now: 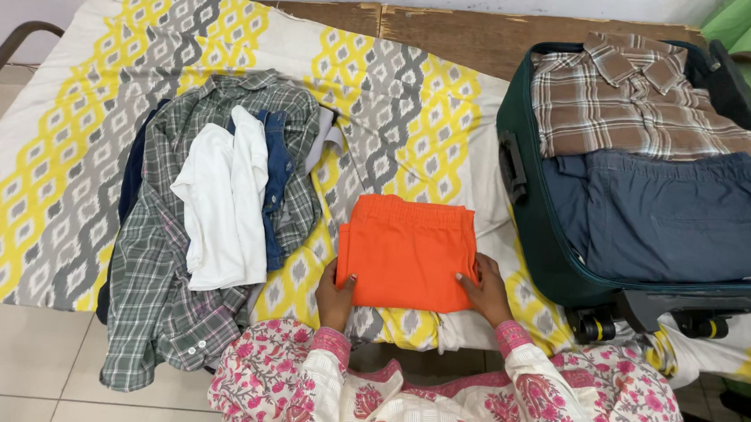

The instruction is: The person folds a white shirt, orange pants, and blue pants and places them into a suitcase on a bed.

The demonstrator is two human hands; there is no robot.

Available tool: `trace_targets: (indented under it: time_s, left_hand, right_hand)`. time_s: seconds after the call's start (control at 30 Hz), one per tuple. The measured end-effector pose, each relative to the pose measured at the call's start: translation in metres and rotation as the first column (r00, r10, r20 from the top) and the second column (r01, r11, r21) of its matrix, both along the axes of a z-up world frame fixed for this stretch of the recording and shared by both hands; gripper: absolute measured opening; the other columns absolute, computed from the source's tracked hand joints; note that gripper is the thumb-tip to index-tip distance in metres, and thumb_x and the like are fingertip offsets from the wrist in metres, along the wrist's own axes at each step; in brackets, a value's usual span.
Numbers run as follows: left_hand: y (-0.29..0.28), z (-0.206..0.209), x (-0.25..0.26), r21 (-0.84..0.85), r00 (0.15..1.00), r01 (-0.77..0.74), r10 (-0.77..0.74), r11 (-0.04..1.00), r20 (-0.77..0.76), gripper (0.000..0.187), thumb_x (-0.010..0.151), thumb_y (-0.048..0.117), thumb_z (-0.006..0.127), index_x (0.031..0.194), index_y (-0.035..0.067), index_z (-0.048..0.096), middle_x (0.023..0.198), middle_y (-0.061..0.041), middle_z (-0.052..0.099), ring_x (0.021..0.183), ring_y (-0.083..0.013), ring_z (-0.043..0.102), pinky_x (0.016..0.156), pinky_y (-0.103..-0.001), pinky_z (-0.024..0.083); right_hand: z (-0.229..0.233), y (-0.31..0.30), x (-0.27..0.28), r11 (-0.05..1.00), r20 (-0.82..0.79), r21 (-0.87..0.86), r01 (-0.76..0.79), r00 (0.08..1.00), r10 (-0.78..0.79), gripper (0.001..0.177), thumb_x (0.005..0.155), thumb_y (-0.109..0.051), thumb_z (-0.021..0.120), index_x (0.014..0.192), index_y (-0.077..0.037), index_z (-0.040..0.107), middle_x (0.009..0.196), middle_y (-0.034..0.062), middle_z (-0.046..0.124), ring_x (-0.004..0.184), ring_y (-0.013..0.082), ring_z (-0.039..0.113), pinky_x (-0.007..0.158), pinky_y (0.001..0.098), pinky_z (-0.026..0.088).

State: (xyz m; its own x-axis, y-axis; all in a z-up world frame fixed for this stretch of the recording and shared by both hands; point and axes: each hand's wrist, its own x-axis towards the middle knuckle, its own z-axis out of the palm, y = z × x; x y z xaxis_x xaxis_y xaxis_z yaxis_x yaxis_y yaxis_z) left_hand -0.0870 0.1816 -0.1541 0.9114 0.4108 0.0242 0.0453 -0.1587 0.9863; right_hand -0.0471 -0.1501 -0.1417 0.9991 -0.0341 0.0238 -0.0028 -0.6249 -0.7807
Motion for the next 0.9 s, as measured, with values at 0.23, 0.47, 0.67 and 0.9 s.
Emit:
trace_targets:
  time_s: [0.23, 0.47, 0.67, 0.9]
  left_hand:
    - [-0.004, 0.01, -0.002, -0.001, 0.995, -0.019, 0.019, 1.0, -0.102, 0.05, 0.083, 0.02, 0.081, 0.125, -0.003, 0.066, 0.116, -0.018, 0.075, 0.102, -0.0278, 0.073, 0.092, -0.037, 0.056]
    - [-0.004, 0.015, -0.004, 0.108, 0.992, -0.025, 0.038, 0.994, -0.124, 0.05, 0.08, 0.021, 0.084, 0.12, -0.004, 0.068, 0.11, -0.018, 0.075, 0.098, -0.0267, 0.073, 0.088, -0.036, 0.055]
    - [0.008, 0.004, -0.001, -0.367, 0.945, 0.08, -0.188, 0.927, -0.267, 0.046, 0.073, 0.006, 0.084, 0.115, -0.009, 0.072, 0.108, -0.018, 0.079, 0.092, -0.0267, 0.076, 0.081, -0.035, 0.06]
    - [-0.021, 0.024, -0.027, -0.561, 0.858, 0.297, -0.473, 0.773, -0.198, 0.059, 0.069, 0.001, 0.084, 0.124, -0.003, 0.064, 0.108, -0.013, 0.077, 0.09, -0.0239, 0.077, 0.076, -0.036, 0.063]
  right_hand:
    - [0.04, 0.01, -0.027, 0.983, -0.462, 0.035, 0.178, 0.875, -0.142, 0.088, 0.076, -0.036, 0.086, 0.141, 0.005, 0.045, 0.086, 0.0157, 0.073, 0.066, 0.0235, 0.07, 0.063, 0.0357, 0.058]
    - [0.024, 0.009, -0.029, 0.94, -0.534, 0.209, 0.27, 0.837, -0.121, 0.075, 0.075, -0.025, 0.09, 0.129, 0.009, 0.05, 0.089, 0.0183, 0.073, 0.056, 0.0165, 0.065, 0.054, 0.0325, 0.059]
    - [0.038, 0.016, -0.039, 0.983, -0.284, 0.088, 0.16, 0.95, -0.129, 0.052, 0.086, -0.01, 0.074, 0.134, -0.004, 0.054, 0.099, 0.0149, 0.075, 0.062, 0.0224, 0.076, 0.065, 0.0321, 0.059]
    - [0.056, 0.012, -0.031, 0.981, 0.013, 0.16, 0.111, 0.993, -0.114, 0.04, 0.093, 0.003, 0.061, 0.132, -0.007, 0.063, 0.118, 0.0179, 0.072, 0.087, 0.023, 0.078, 0.072, 0.0349, 0.06]
